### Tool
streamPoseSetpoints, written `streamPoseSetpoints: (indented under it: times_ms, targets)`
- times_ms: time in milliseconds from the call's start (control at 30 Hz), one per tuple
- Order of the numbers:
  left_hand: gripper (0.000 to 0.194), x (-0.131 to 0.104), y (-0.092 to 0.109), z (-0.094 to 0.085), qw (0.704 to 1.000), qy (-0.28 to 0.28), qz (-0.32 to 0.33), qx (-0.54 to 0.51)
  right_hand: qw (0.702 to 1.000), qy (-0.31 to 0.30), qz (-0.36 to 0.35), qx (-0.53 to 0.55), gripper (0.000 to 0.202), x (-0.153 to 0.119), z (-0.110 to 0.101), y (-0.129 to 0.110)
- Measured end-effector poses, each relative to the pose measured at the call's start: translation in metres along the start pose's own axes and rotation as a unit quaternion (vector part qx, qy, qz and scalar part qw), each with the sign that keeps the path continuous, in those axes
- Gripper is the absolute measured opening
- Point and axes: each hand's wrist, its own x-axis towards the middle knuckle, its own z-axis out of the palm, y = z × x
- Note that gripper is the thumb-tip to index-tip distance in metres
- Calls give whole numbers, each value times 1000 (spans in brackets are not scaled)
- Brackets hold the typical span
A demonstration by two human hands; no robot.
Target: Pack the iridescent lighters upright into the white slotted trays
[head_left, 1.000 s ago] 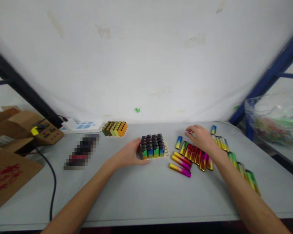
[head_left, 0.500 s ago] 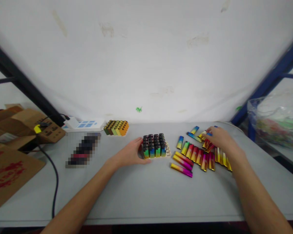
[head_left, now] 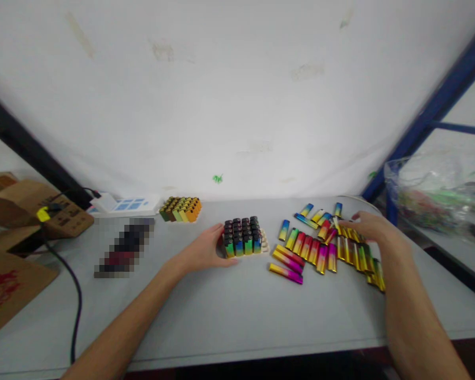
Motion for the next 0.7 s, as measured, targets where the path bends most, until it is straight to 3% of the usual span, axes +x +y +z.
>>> streamPoseSetpoints:
  times_ms: [100,333,700]
  targets:
    - [67,0,0,0,1000,-2,0,0,998,-64,2,-24,58,-7,-4,-21]
    - [68,-1,-1,0,1000,-5,-6,9,995,-62,-63,-51,34,-16,-18,-44]
    - [67,0,0,0,1000,2,-3,7,993,20,-118,11,29,-35,-34,-63]
